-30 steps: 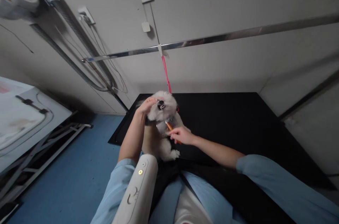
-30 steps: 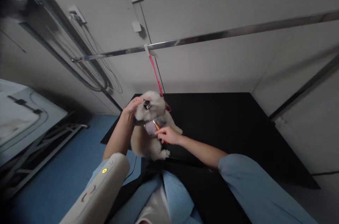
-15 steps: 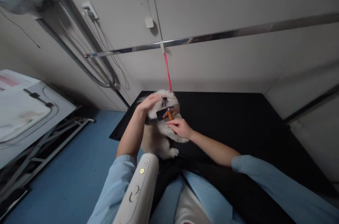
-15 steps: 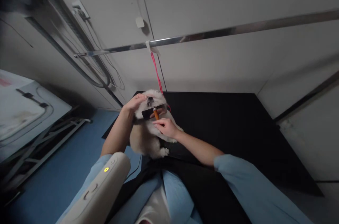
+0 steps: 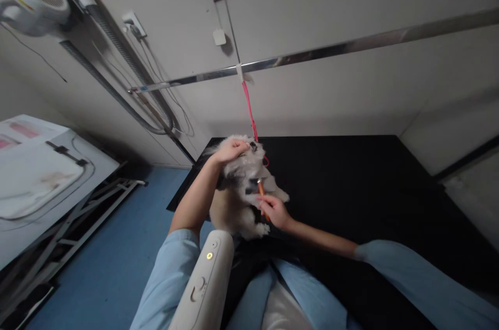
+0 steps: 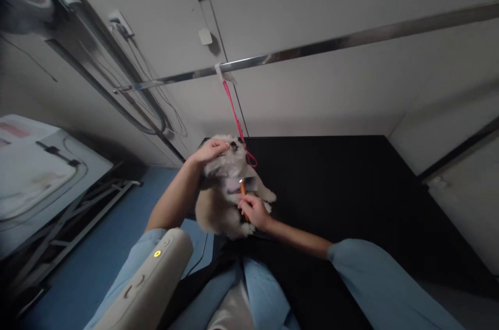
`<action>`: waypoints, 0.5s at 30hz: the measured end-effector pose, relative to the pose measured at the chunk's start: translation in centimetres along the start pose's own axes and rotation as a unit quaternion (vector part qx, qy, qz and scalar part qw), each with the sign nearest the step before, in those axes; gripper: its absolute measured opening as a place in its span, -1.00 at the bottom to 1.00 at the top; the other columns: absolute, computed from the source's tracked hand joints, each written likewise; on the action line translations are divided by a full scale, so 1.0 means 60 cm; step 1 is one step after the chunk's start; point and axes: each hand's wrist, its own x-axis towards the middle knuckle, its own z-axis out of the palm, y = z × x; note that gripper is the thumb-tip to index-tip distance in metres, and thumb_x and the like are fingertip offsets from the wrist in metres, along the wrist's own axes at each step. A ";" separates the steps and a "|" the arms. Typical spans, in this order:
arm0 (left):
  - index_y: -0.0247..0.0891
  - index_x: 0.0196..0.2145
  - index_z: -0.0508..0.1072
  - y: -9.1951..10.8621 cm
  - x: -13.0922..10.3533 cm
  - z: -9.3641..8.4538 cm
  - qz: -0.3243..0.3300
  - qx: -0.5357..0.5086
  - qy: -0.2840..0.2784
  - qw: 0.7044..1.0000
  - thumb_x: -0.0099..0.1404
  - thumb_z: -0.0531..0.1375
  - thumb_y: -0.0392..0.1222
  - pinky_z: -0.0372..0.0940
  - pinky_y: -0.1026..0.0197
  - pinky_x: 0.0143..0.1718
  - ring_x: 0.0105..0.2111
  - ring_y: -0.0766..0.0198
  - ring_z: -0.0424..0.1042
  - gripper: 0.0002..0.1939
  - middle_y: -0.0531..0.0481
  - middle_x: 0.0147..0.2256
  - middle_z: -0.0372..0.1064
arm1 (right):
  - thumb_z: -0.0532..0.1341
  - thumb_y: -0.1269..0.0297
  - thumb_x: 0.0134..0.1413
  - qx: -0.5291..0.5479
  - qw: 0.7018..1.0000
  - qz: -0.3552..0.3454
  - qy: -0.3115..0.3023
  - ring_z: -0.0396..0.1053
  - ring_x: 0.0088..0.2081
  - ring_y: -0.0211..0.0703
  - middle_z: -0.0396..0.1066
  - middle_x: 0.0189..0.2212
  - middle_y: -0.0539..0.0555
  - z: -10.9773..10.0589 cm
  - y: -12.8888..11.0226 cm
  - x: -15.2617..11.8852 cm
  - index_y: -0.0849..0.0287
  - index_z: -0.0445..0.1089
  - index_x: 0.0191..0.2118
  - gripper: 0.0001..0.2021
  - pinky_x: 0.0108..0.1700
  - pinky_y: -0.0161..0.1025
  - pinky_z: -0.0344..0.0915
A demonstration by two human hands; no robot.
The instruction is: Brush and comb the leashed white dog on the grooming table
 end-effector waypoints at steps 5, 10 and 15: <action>-0.25 -0.68 0.21 0.018 0.015 0.022 0.011 0.078 -0.031 0.996 0.26 0.19 0.05 -0.05 0.28 -0.54 -0.61 0.40 0.01 -0.52 0.11 -0.66 0.03 | 0.21 0.09 0.01 0.016 0.974 -0.100 0.204 0.31 -0.42 -0.19 0.39 -0.45 0.03 -0.011 -0.055 0.113 0.20 0.42 -0.19 -0.69 -0.29 -0.22 0.33; -0.31 -0.56 0.43 0.031 0.048 -0.027 -0.011 0.062 -0.092 0.994 0.23 0.23 0.12 0.08 0.31 -0.50 -0.56 0.36 0.19 -0.57 0.03 -0.57 0.32 | 0.17 0.10 0.06 -0.036 0.953 -0.191 0.232 0.25 -0.35 -0.19 0.31 -0.44 0.02 -0.033 -0.085 0.159 0.13 0.24 -0.47 -0.77 -0.25 -0.26 0.25; -0.41 -0.34 0.56 0.008 0.115 -0.038 -0.165 -0.017 -0.119 0.979 0.25 0.24 0.02 0.20 0.28 -0.48 -0.51 0.28 0.33 -0.64 -0.12 -0.44 0.51 | 0.11 0.16 0.14 -0.102 0.932 -0.245 0.248 0.14 -0.40 -0.21 0.15 -0.51 -0.02 -0.061 -0.085 0.145 0.11 0.14 -0.53 -0.73 -0.29 -0.26 0.15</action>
